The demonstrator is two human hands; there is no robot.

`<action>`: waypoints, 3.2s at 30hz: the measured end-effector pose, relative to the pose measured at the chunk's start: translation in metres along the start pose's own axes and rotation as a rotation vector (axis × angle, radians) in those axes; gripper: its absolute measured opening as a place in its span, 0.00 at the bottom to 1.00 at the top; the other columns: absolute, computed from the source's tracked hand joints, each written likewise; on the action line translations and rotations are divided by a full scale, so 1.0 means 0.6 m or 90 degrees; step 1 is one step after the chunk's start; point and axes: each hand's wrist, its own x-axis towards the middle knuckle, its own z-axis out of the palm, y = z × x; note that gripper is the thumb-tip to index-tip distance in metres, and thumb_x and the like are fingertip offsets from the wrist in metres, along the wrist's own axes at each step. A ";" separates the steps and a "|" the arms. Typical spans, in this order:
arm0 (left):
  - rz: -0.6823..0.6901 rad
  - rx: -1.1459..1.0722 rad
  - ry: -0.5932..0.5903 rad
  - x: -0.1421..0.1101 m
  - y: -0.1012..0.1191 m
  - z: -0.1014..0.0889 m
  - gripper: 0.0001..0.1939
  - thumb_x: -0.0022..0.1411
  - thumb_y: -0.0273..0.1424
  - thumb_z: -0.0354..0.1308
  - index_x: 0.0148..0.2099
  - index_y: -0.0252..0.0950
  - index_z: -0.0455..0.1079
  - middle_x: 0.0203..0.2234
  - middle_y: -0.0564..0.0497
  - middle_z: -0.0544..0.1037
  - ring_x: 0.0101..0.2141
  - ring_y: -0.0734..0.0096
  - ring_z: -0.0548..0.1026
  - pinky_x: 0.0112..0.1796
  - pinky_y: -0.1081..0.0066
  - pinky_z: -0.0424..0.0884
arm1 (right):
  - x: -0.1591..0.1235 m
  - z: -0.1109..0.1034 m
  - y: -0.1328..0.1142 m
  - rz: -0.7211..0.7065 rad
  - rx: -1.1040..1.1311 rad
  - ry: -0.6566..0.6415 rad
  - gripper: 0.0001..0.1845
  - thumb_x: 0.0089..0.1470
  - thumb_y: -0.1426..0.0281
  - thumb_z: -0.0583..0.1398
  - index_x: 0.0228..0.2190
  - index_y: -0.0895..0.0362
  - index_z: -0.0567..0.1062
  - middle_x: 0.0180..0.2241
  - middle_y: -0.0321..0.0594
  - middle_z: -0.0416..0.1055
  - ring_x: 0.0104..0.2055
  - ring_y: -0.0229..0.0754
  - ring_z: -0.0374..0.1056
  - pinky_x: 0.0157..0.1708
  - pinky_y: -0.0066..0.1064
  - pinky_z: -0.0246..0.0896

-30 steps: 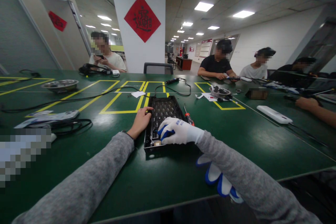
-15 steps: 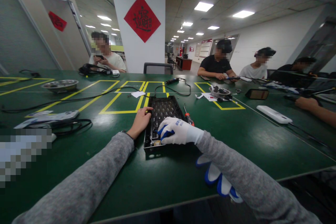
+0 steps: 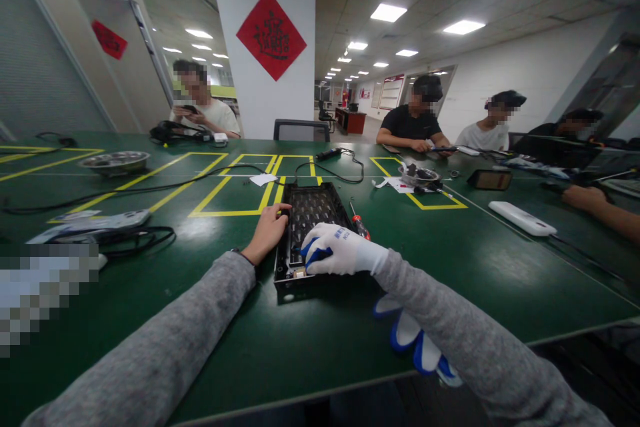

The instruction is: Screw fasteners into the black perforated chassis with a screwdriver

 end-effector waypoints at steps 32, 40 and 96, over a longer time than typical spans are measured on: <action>-0.007 -0.008 0.002 0.000 0.000 0.001 0.19 0.52 0.25 0.47 0.46 0.35 0.69 0.41 0.46 0.68 0.44 0.62 0.66 0.49 0.63 0.62 | -0.002 0.002 0.005 -0.009 0.016 -0.005 0.12 0.49 0.61 0.61 0.31 0.57 0.78 0.39 0.39 0.72 0.42 0.39 0.64 0.46 0.30 0.57; -0.011 -0.007 -0.003 0.002 -0.004 0.002 0.19 0.52 0.25 0.47 0.46 0.35 0.69 0.41 0.46 0.68 0.43 0.62 0.66 0.48 0.63 0.63 | -0.001 0.003 0.003 0.000 -0.002 0.010 0.11 0.51 0.63 0.60 0.31 0.57 0.78 0.39 0.39 0.72 0.43 0.40 0.64 0.47 0.31 0.56; -0.006 -0.010 -0.005 0.003 -0.005 0.002 0.18 0.51 0.25 0.47 0.45 0.36 0.69 0.41 0.46 0.69 0.47 0.60 0.64 0.51 0.61 0.61 | 0.002 0.000 -0.001 0.004 0.040 -0.019 0.09 0.50 0.65 0.61 0.30 0.58 0.77 0.37 0.39 0.73 0.41 0.38 0.65 0.46 0.30 0.57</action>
